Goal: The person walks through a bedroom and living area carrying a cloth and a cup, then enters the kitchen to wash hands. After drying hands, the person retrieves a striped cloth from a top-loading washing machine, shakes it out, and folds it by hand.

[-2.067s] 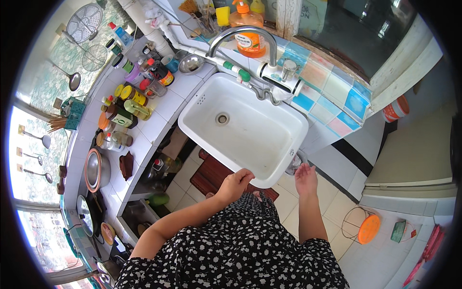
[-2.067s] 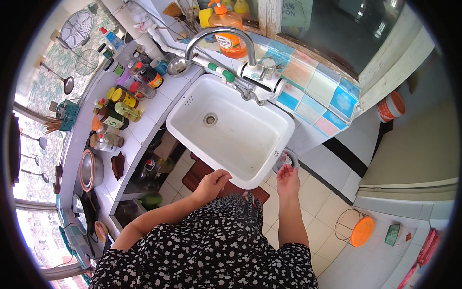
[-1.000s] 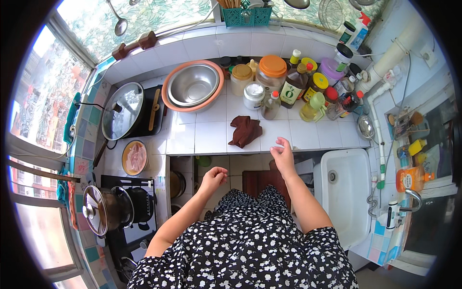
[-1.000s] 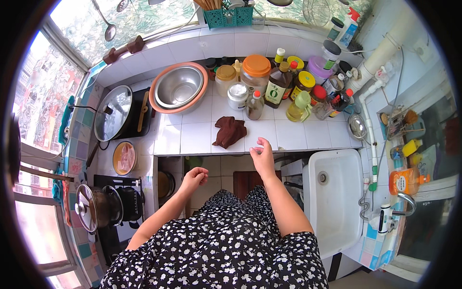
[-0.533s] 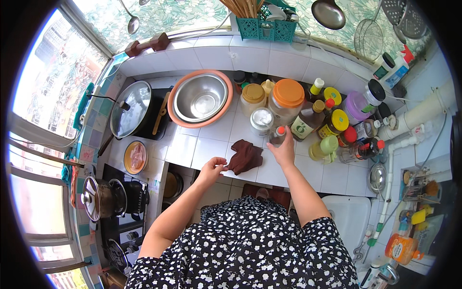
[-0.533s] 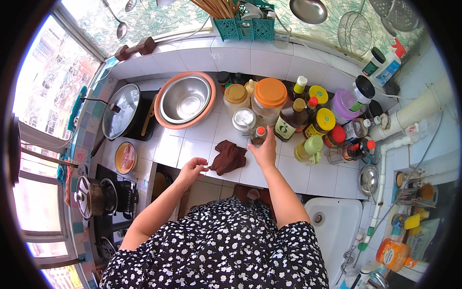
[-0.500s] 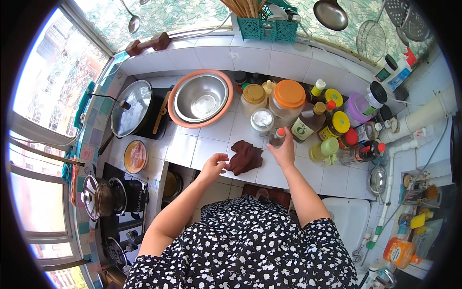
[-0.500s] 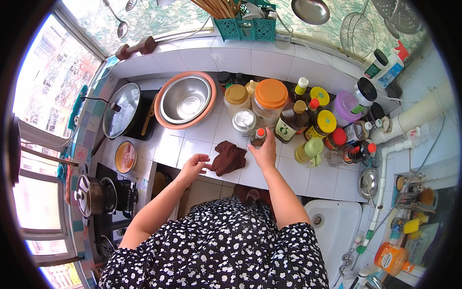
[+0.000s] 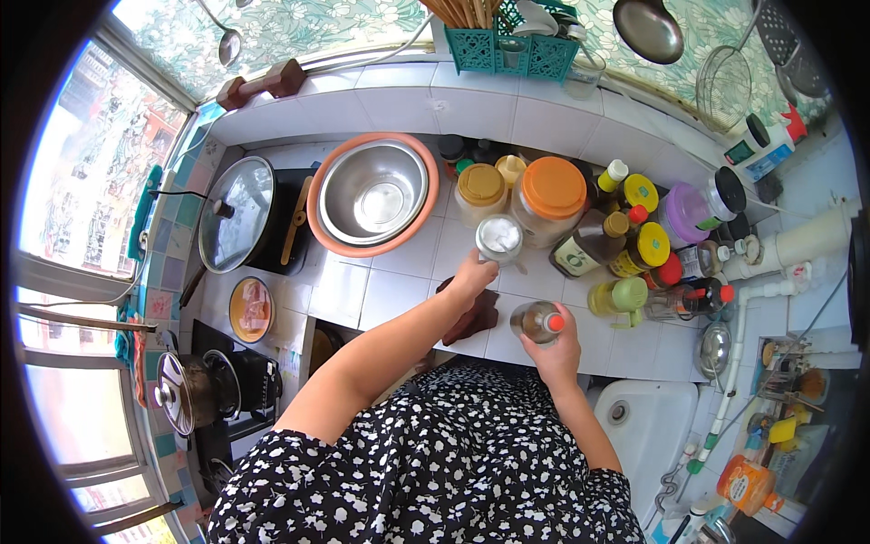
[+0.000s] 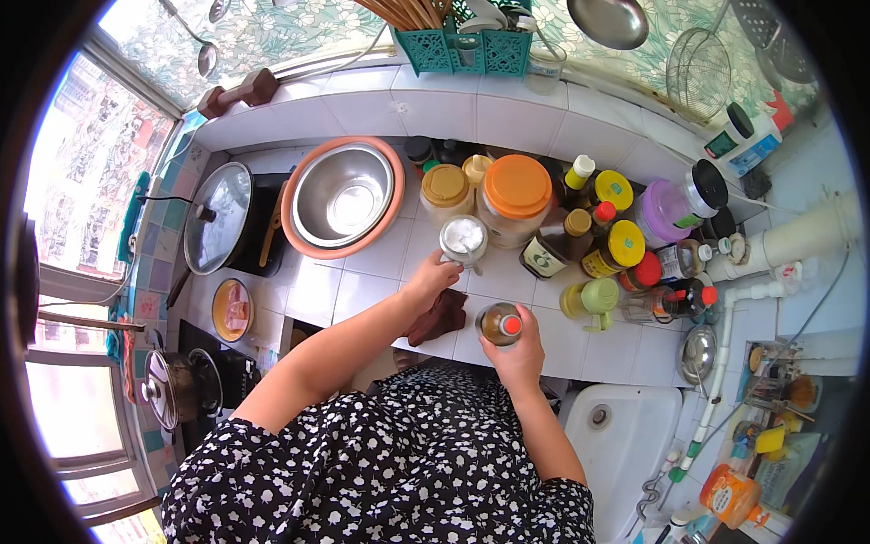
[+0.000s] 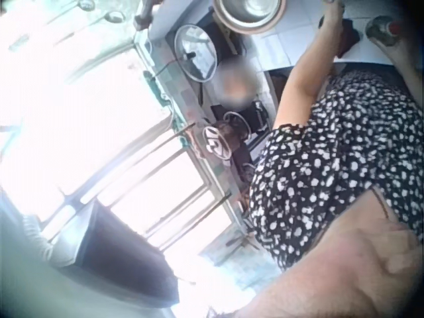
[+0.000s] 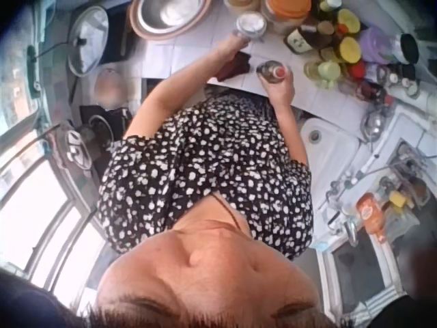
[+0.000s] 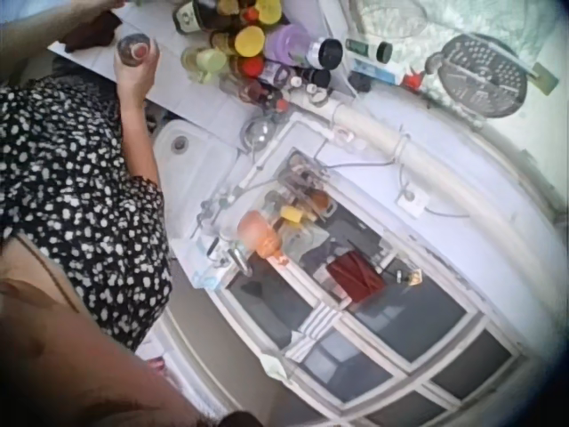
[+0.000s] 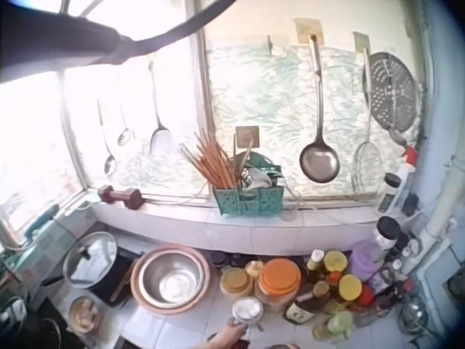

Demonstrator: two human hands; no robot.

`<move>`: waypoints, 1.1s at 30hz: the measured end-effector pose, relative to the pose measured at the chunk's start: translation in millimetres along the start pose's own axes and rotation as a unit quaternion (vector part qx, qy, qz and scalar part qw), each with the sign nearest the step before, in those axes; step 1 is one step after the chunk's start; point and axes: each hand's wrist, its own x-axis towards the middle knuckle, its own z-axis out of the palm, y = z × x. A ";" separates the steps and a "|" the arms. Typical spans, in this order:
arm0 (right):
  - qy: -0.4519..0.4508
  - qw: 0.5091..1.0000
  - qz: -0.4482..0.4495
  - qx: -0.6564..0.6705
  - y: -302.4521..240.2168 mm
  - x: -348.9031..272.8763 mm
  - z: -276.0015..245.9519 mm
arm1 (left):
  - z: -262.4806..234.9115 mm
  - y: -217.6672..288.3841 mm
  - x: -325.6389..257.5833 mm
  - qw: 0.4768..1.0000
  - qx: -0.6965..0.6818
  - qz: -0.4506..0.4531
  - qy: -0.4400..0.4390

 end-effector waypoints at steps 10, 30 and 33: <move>-0.031 0.996 -0.083 0.003 -66.0 -1.7 40.7 | -69.8 -0.6 -24.4 0.998 -0.055 0.002 -0.035; 0.003 0.999 0.014 -0.033 -87.0 118.5 199.0 | -189.3 -23.4 -115.1 0.997 0.048 -0.004 -0.062; 0.118 0.989 -0.087 -0.025 -66.7 82.5 204.7 | -184.1 -23.8 -114.5 0.997 0.047 -0.016 -0.060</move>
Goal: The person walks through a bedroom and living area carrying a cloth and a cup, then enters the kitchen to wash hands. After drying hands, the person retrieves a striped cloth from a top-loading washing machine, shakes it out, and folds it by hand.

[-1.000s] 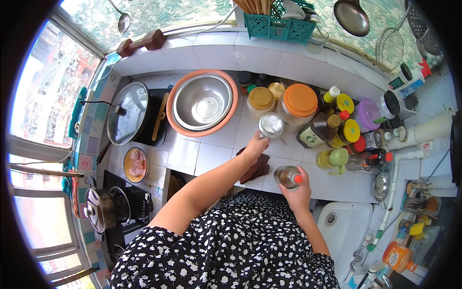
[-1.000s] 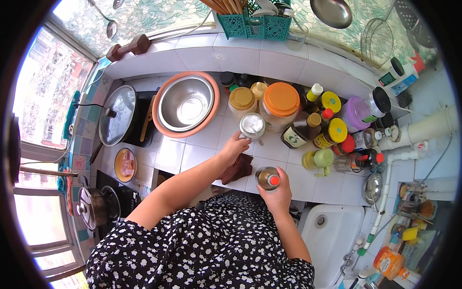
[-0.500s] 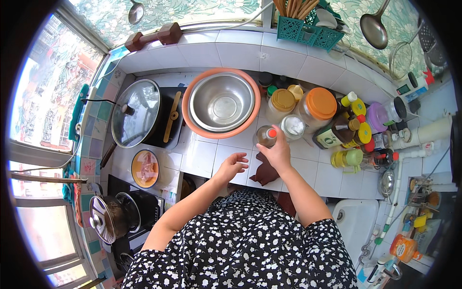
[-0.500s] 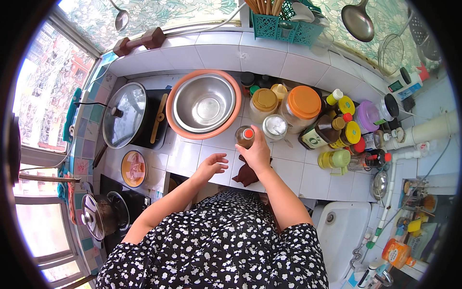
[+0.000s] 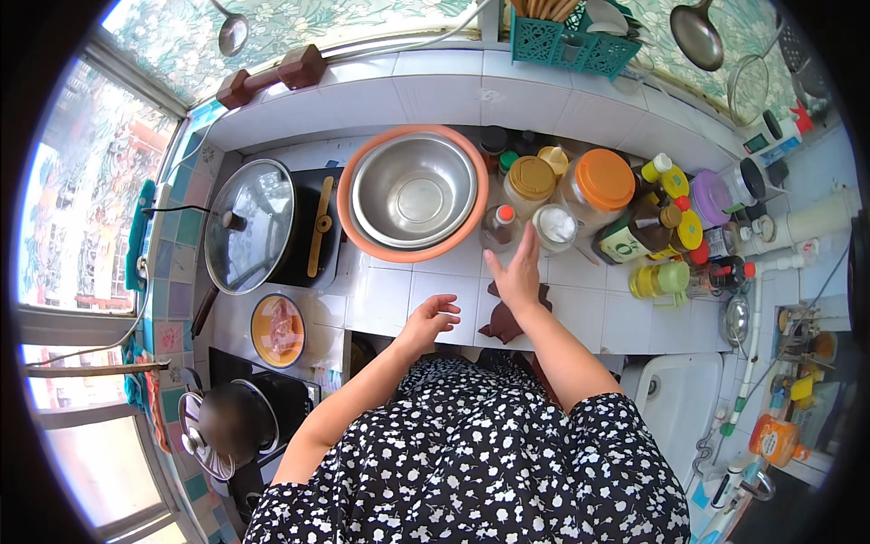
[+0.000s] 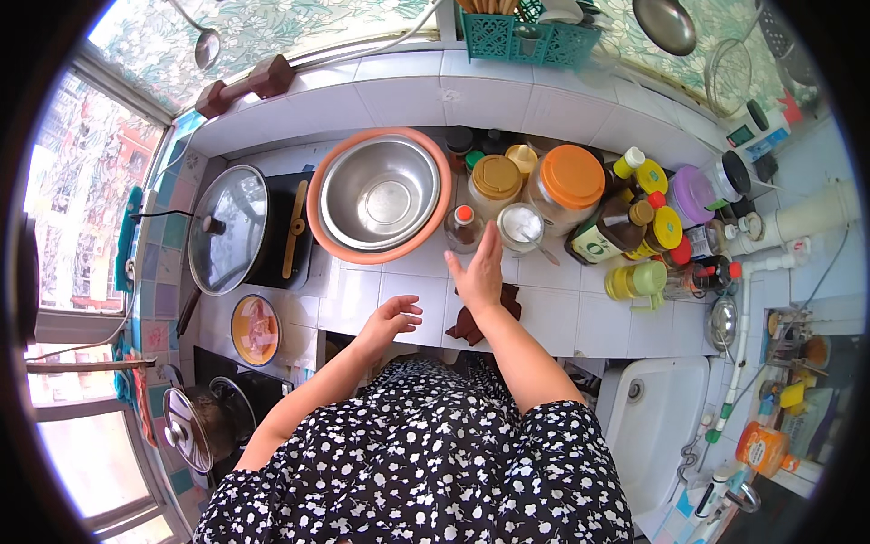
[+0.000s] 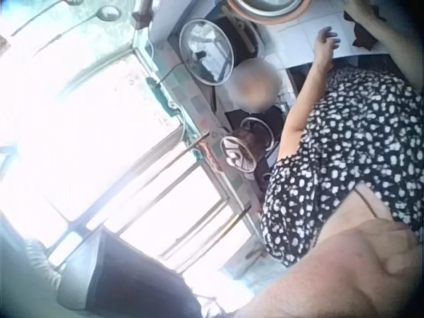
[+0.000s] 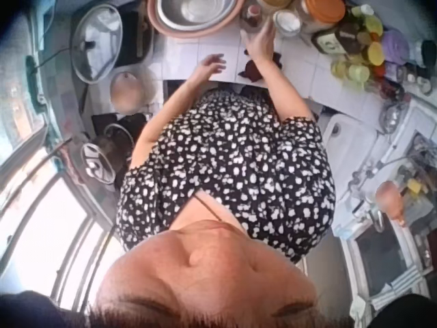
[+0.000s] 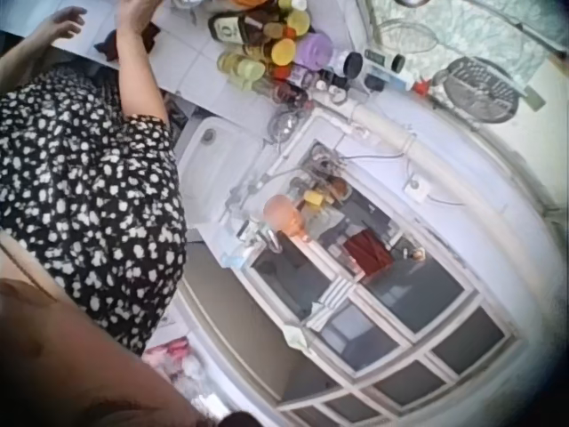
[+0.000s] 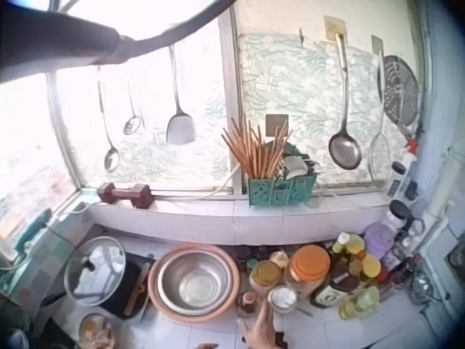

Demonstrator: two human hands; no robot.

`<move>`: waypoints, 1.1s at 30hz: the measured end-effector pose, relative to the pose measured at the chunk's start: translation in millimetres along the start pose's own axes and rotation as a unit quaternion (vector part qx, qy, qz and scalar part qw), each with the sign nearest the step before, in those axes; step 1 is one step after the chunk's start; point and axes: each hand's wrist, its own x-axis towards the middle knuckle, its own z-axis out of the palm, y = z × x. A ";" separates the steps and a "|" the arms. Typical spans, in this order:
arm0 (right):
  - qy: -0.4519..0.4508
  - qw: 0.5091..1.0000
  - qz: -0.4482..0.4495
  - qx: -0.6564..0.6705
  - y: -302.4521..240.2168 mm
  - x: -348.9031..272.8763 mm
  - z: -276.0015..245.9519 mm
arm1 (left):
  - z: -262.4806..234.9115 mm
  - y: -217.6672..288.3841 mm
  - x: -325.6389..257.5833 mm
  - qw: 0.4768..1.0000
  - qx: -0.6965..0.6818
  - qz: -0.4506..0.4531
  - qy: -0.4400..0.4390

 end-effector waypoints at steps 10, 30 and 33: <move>-0.226 0.947 -0.078 -0.217 78.5 -76.3 -70.0 | 38.4 -8.3 19.2 0.998 0.044 -0.038 -0.012; -0.096 0.912 0.187 -0.352 246.7 -106.5 -298.9 | 161.1 -5.8 51.9 0.971 0.194 -0.085 -0.114; -0.046 0.904 0.222 -0.363 279.4 -100.6 -316.9 | 173.0 -9.5 55.0 0.967 0.201 -0.093 -0.129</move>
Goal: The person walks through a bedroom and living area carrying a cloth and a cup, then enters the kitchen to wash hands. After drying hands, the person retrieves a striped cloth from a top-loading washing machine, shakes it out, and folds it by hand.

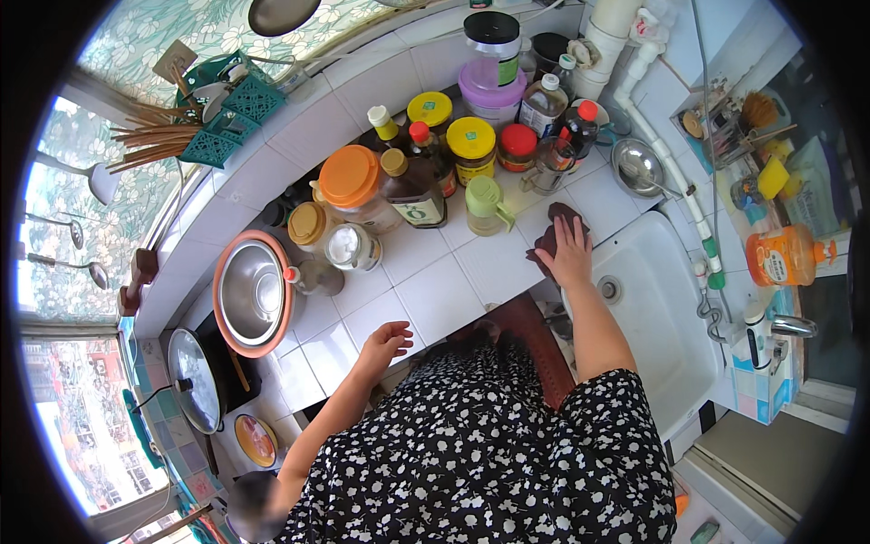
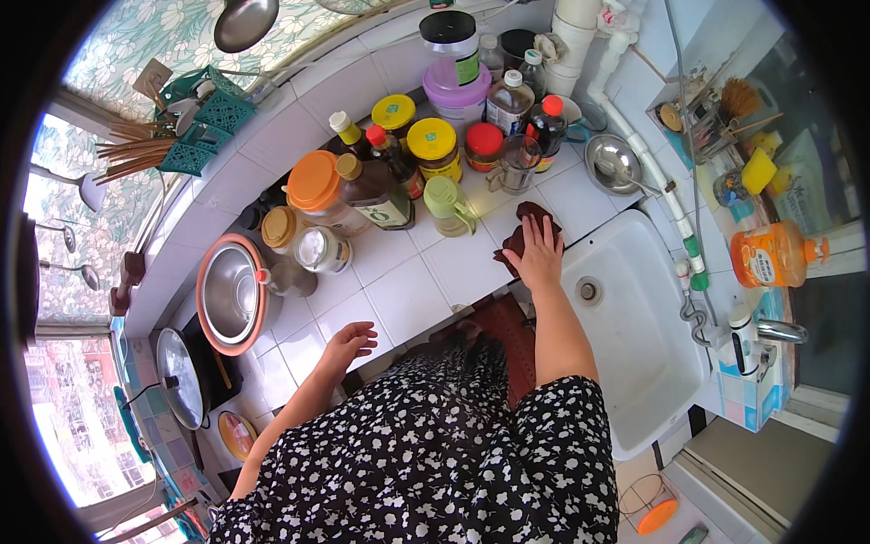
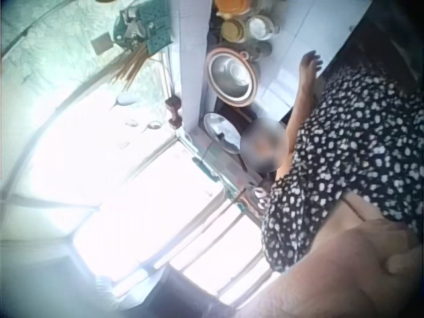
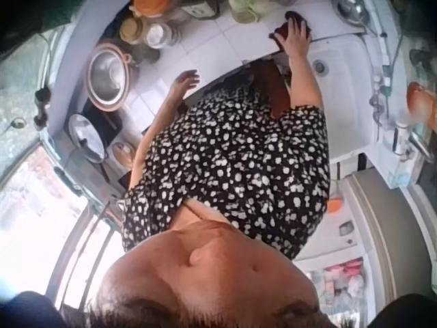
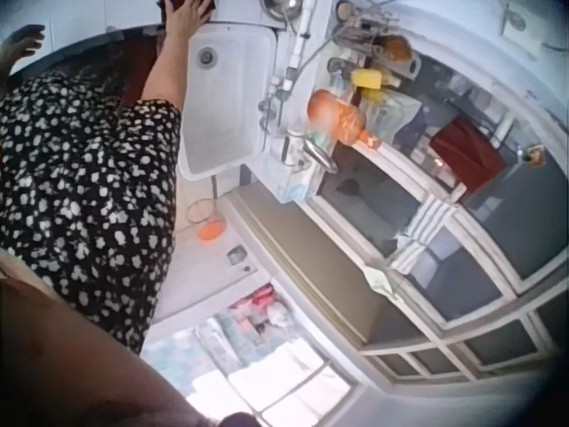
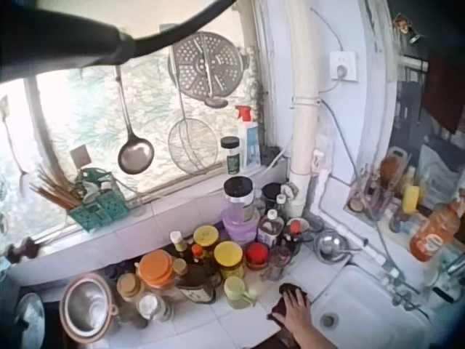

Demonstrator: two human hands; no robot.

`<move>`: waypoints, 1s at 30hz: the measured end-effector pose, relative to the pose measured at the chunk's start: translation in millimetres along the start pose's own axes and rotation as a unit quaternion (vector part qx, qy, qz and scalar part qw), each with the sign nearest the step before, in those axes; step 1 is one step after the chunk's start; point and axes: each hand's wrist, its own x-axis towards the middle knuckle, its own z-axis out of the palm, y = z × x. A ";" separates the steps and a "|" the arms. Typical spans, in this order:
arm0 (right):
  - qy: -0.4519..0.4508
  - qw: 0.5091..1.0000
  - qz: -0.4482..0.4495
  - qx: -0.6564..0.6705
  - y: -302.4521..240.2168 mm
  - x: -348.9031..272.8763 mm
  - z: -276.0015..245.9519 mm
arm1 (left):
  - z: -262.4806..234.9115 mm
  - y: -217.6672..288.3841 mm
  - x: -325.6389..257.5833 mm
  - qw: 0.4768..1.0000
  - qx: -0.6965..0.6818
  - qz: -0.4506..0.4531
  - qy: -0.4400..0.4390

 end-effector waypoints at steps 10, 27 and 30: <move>-0.017 0.997 0.068 -0.027 82.9 86.8 -0.5 | 40.4 24.5 16.0 1.000 0.016 -0.012 0.020; 0.249 0.929 0.227 0.155 188.4 50.6 21.0 | 55.5 44.6 31.3 0.999 0.037 -0.018 0.023; 0.264 0.927 0.231 0.134 179.8 45.7 51.2 | 63.0 53.7 26.7 0.999 0.049 -0.016 0.012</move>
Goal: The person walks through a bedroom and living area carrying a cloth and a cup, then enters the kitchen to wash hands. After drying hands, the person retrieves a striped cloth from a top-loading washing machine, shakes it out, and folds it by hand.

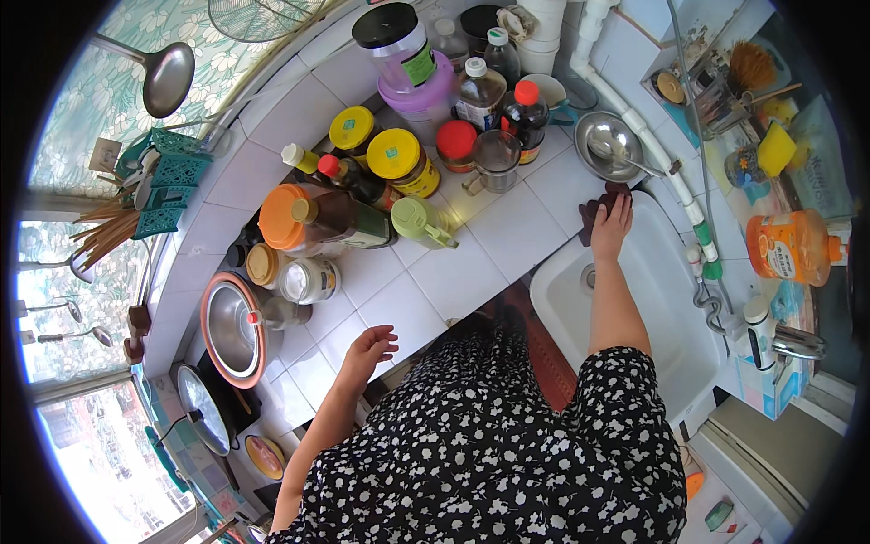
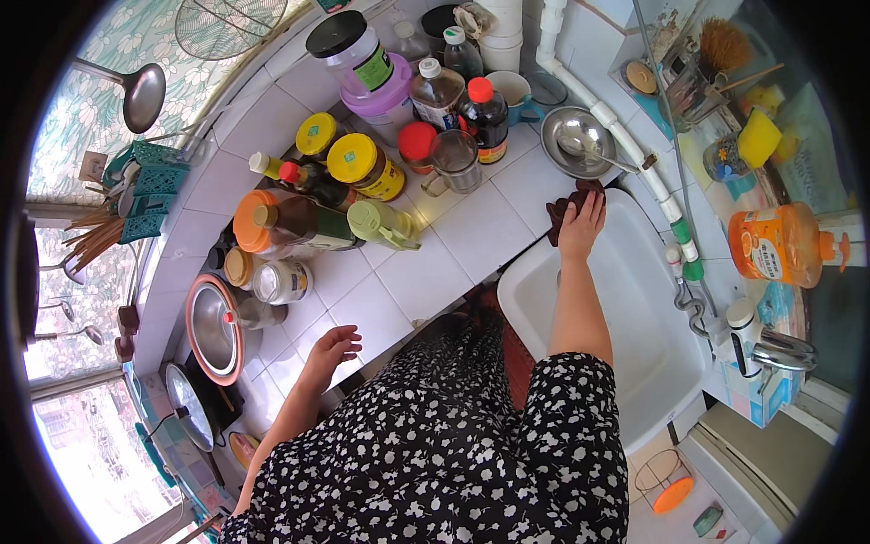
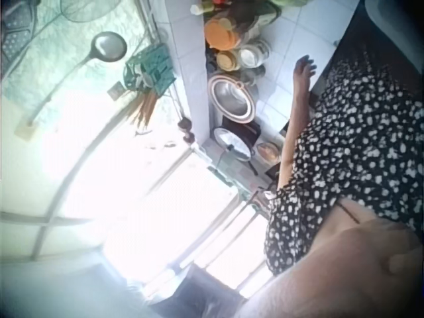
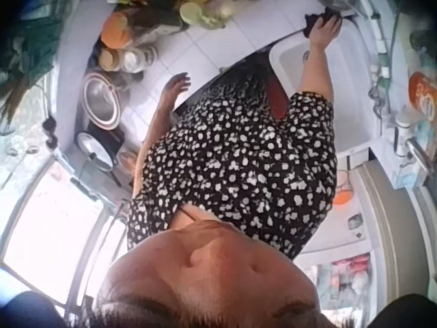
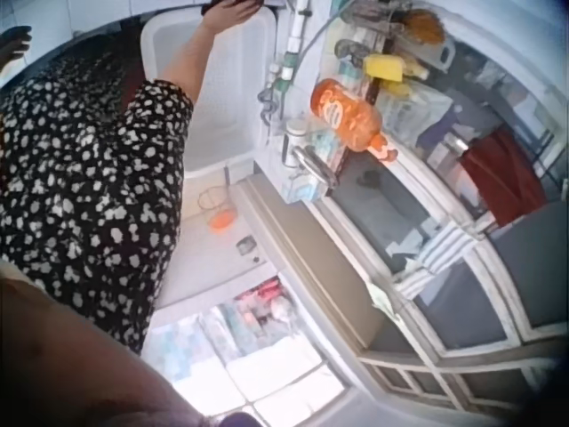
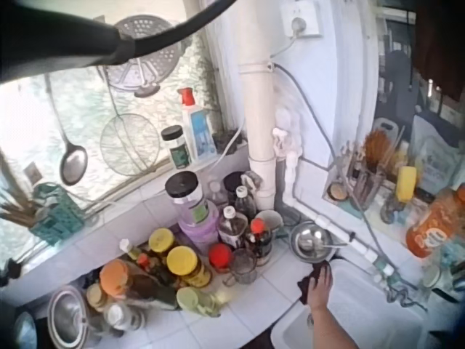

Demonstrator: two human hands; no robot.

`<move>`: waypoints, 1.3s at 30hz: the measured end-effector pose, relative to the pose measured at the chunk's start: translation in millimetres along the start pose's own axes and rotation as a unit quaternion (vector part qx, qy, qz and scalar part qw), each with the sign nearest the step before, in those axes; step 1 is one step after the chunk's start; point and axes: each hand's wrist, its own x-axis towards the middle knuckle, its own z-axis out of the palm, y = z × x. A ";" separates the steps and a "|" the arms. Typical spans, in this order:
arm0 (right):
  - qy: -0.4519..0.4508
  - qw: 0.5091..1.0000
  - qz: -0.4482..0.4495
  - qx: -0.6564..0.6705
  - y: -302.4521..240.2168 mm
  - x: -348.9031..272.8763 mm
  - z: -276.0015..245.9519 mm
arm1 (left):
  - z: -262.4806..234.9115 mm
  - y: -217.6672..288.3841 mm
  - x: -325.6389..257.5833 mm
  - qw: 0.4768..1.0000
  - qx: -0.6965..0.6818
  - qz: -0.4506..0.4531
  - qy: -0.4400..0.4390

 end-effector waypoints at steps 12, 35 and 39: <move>-0.189 0.980 -0.032 -0.047 -45.7 -185.6 -50.3 | -6.9 -19.2 -21.8 0.993 0.066 0.054 -0.081; -0.148 0.923 0.241 -0.260 121.3 -410.1 -337.8 | 52.9 -115.2 -76.4 0.966 0.154 0.041 -0.205; -0.164 0.926 0.247 -0.233 166.4 -399.4 -383.4 | 107.0 -123.1 -77.2 0.961 0.165 0.031 -0.219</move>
